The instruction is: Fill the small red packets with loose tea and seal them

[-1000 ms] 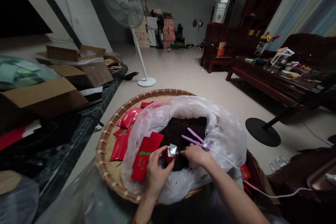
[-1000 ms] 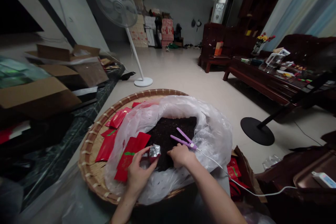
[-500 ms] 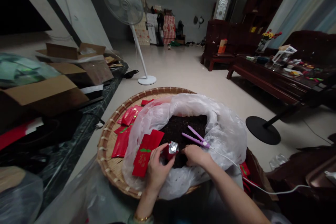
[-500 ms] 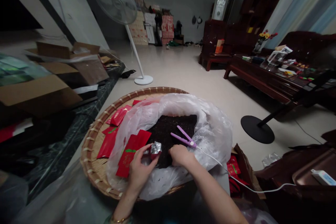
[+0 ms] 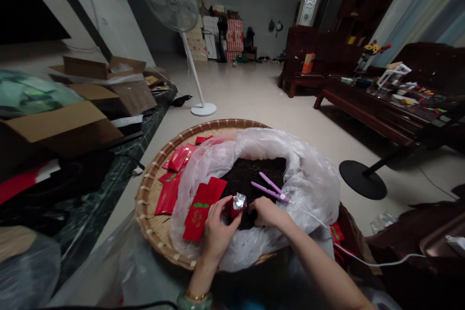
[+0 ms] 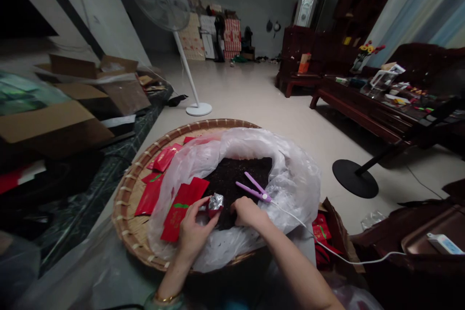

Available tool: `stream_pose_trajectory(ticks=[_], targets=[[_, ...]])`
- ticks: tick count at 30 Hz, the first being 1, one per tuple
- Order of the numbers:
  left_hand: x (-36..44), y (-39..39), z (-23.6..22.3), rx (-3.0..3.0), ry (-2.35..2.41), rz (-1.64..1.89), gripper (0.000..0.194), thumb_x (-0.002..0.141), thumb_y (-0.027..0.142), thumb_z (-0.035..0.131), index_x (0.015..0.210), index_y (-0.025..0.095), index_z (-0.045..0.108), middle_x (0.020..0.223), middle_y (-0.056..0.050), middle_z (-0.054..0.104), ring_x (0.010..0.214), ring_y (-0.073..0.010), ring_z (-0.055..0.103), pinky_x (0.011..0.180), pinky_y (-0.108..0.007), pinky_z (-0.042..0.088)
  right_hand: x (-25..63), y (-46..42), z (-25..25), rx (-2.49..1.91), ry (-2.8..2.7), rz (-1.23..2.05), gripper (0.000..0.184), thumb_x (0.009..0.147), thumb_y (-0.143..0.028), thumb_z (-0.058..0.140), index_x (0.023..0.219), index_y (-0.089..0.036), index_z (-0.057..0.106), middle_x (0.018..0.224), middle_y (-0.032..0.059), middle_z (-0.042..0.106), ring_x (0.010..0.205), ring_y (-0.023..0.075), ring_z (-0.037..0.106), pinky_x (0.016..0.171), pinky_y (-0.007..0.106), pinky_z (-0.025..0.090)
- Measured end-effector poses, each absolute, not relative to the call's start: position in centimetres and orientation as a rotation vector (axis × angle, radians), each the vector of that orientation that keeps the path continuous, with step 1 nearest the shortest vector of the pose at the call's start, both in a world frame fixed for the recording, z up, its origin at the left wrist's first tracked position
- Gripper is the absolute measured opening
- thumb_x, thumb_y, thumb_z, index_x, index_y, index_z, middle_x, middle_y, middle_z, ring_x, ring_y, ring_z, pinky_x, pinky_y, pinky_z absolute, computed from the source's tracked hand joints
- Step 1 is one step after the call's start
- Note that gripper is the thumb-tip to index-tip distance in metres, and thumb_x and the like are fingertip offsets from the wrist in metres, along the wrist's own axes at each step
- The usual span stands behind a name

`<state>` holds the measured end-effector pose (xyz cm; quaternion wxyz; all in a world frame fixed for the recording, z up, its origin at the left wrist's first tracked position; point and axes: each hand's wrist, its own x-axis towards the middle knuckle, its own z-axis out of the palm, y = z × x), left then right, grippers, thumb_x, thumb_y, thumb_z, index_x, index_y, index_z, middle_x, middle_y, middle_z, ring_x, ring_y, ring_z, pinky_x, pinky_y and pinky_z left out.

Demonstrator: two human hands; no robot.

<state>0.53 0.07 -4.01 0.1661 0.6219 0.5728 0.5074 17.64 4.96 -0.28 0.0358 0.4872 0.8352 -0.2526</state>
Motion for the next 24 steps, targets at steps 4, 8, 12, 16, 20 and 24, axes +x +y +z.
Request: stream_pose_trajectory(ticks=[4,8,12,16,20,24], targets=[[0.5,0.1,-4.0,1.774,1.639,1.447,0.040,0.075,0.031,0.066,0.113,0.021,0.057,0.106,-0.010,0.063,0.097,-0.0247,0.061,0.084,-0.040,0.051,18.4,5.3,0.1,1.517,2.645,-1.053,0.032,0.058,-0.005,0.064,0.086,-0.018,0.074,0.076,0.0009,0.072,0.070,0.0164,0.065,0.063,0.020,0.045],[0.5,0.1,-3.9,1.792,1.643,1.439,0.040,0.074,0.031,0.066,0.113,0.021,0.057,0.106,-0.010,0.063,0.098,-0.0252,0.061,0.084,-0.040,0.052,19.4,5.6,2.1,1.564,2.735,-1.249,0.024,0.062,-0.008,0.064,0.082,-0.019,0.072,0.069,-0.0033,0.068,0.065,0.0143,0.062,0.064,0.021,0.045],[0.5,0.1,-4.0,1.793,1.642,1.422,0.040,0.075,0.030,0.066,0.113,0.021,0.057,0.106,-0.010,0.063,0.097,-0.0246,0.062,0.083,-0.039,0.052,19.5,5.7,5.6,1.571,2.943,-1.209,0.017,0.066,-0.012,0.063,0.078,-0.020,0.071,0.071,-0.0050,0.068,0.077,0.0163,0.065,0.090,0.031,0.041],[0.6,0.1,-3.9,1.814,1.647,1.424,0.040,0.075,0.029,0.066,0.113,0.021,0.056,0.106,-0.009,0.063,0.098,-0.0245,0.061,0.083,-0.039,0.052,18.1,5.4,8.7,1.528,3.069,-1.111,0.018,0.069,-0.012,0.062,0.083,-0.020,0.071,0.077,-0.0036,0.070,0.076,0.0144,0.064,0.089,0.029,0.041],[0.5,0.2,-3.8,1.831,1.658,1.439,0.038,0.076,0.031,0.065,0.111,0.020,0.058,0.103,-0.010,0.064,0.096,-0.0246,0.061,0.081,-0.039,0.052,16.3,4.8,9.9,1.432,3.128,-1.052,0.020,0.071,-0.011,0.063,0.087,-0.020,0.072,0.087,0.0001,0.072,0.083,0.0161,0.065,0.078,0.024,0.045],[0.4,0.2,-3.7,1.825,1.668,1.461,0.038,0.075,0.033,0.065,0.110,0.019,0.058,0.102,-0.010,0.065,0.094,-0.0245,0.061,0.081,-0.039,0.052,15.7,4.5,9.9,1.414,3.144,-1.183,0.029,0.073,-0.009,0.062,0.098,-0.021,0.070,0.097,0.0020,0.072,0.088,0.0162,0.065,0.078,0.023,0.047]])
